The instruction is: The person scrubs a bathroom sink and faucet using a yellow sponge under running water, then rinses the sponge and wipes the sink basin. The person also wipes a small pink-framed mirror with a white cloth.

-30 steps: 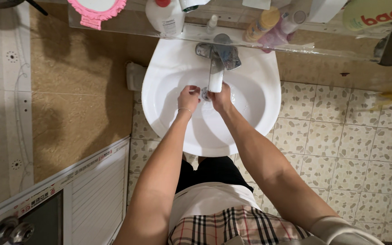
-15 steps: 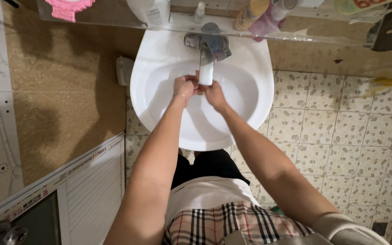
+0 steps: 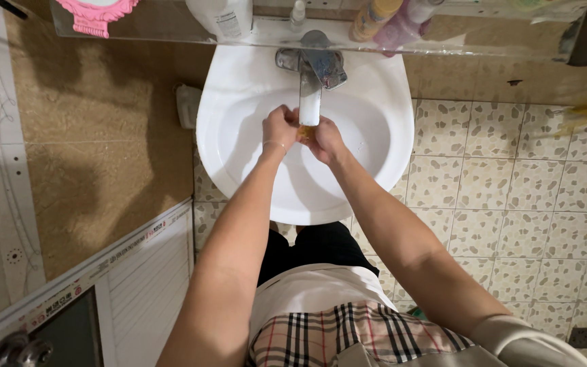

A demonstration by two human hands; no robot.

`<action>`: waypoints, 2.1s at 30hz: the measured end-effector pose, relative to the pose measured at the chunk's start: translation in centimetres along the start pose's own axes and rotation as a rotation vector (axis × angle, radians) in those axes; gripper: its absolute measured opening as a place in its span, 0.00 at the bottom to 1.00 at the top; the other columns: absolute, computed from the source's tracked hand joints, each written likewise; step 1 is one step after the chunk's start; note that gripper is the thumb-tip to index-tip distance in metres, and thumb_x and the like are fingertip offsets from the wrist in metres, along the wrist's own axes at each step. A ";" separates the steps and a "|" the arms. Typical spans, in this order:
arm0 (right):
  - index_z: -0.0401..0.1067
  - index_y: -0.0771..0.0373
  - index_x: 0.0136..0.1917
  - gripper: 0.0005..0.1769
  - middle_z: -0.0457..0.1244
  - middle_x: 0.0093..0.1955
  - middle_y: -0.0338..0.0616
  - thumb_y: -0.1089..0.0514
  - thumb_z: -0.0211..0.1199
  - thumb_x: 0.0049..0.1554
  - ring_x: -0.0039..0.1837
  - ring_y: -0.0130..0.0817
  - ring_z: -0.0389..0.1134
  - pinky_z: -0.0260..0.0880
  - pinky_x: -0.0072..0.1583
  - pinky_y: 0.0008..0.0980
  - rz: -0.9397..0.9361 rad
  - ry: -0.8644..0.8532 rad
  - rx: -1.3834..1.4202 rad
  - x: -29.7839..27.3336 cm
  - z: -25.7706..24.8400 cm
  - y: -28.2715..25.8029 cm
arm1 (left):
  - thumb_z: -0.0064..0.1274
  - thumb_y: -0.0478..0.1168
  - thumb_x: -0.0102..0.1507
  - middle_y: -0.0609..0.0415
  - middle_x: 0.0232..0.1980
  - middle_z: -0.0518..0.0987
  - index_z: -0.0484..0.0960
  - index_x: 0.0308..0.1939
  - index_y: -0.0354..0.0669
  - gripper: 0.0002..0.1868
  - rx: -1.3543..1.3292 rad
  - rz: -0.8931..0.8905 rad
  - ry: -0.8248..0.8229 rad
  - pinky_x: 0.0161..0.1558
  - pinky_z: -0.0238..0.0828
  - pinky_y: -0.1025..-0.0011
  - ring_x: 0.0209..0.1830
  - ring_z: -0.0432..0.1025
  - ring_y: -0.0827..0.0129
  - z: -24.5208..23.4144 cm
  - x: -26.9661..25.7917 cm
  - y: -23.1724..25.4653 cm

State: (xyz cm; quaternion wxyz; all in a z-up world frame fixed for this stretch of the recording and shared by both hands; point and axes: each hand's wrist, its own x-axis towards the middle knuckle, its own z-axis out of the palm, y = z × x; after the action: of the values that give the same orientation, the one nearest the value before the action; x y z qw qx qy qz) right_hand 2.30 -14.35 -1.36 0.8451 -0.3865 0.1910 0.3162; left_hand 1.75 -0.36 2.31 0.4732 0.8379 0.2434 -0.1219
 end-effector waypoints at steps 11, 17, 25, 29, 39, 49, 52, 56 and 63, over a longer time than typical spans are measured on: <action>0.72 0.71 0.53 0.15 0.69 0.44 0.54 0.55 0.57 0.65 0.42 0.45 0.71 0.75 0.43 0.43 -0.185 0.606 -0.666 0.9 -1.4 1.3 | 0.57 0.48 0.63 0.49 0.43 0.86 0.76 0.59 0.49 0.21 -0.024 -0.114 -0.028 0.50 0.75 0.61 0.45 0.81 0.54 1.3 -1.3 -6.6; 0.72 0.73 0.59 0.17 0.62 0.63 0.65 0.62 0.60 0.58 0.64 0.57 0.63 0.67 0.65 0.44 -0.732 0.449 -1.482 0.4 -5.0 3.4 | 0.55 0.52 0.64 0.47 0.50 0.84 0.77 0.60 0.47 0.23 0.152 -0.078 -0.102 0.57 0.71 0.60 0.53 0.78 0.52 1.0 -0.5 -11.9; 0.76 0.69 0.55 0.14 0.65 0.67 0.55 0.69 0.59 0.55 0.65 0.52 0.66 0.69 0.65 0.39 -0.504 0.084 -1.755 -1.8 -5.6 8.6 | 0.54 0.53 0.64 0.46 0.52 0.83 0.82 0.54 0.45 0.21 0.167 -0.044 -0.163 0.56 0.72 0.61 0.54 0.77 0.52 0.2 -1.3 -12.3; 0.76 0.62 0.57 0.11 0.71 0.51 0.52 0.65 0.59 0.61 0.52 0.46 0.75 0.75 0.57 0.39 -0.583 0.429 -1.140 -3.1 -3.5 4.1 | 0.53 0.51 0.65 0.47 0.51 0.84 0.83 0.53 0.44 0.19 0.150 -0.005 -0.182 0.56 0.72 0.61 0.54 0.78 0.54 0.4 -1.0 -10.9; 0.67 0.71 0.56 0.19 0.57 0.75 0.65 0.69 0.60 0.49 0.79 0.63 0.49 0.52 0.76 0.57 -0.980 0.501 -1.823 -2.6 1.1 -6.3 | 0.32 0.45 0.72 0.50 0.65 0.77 0.66 0.70 0.45 0.23 -1.124 -0.345 -0.566 0.62 0.71 0.62 0.59 0.76 0.57 3.3 0.4 -3.9; 0.51 0.72 0.78 0.33 0.50 0.81 0.63 0.69 0.49 0.61 0.85 0.56 0.40 0.33 0.81 0.58 -0.836 0.484 -1.856 -0.1 -0.9 -6.2 | 0.32 0.54 0.75 0.51 0.62 0.78 0.70 0.68 0.44 0.25 -1.038 -0.401 -0.561 0.65 0.67 0.61 0.60 0.75 0.57 2.5 0.5 -2.2; 0.50 0.71 0.79 0.34 0.53 0.80 0.55 0.71 0.48 0.59 0.85 0.54 0.43 0.32 0.80 0.63 -0.807 0.511 -1.921 -0.6 -0.4 -7.0 | 0.32 0.52 0.73 0.51 0.61 0.78 0.69 0.69 0.49 0.24 -0.999 -0.423 -0.548 0.64 0.67 0.61 0.58 0.75 0.57 2.0 0.6 -1.5; 0.52 0.73 0.78 0.36 0.53 0.80 0.61 0.71 0.48 0.56 0.82 0.56 0.45 0.34 0.80 0.59 -0.909 0.510 -1.891 -0.6 0.3 -8.0 | 0.30 0.47 0.73 0.52 0.62 0.78 0.68 0.71 0.49 0.24 -1.006 -0.430 -0.574 0.65 0.67 0.62 0.59 0.76 0.58 2.2 0.2 -1.4; 0.56 0.72 0.74 0.30 0.55 0.76 0.66 0.73 0.48 0.57 0.77 0.58 0.54 0.58 0.75 0.48 -0.865 0.536 -1.682 -2.9 1.2 -6.0 | 0.29 0.44 0.72 0.52 0.62 0.78 0.67 0.72 0.51 0.25 -0.952 -0.410 -0.596 0.60 0.67 0.67 0.57 0.76 0.63 1.8 0.7 -1.4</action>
State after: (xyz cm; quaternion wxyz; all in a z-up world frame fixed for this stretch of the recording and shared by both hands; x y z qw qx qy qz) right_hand 4.41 -17.58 4.24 0.2659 -0.9577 -0.0691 -0.0857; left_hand 1.68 -1.12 0.04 0.8113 0.3995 0.2847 -0.3180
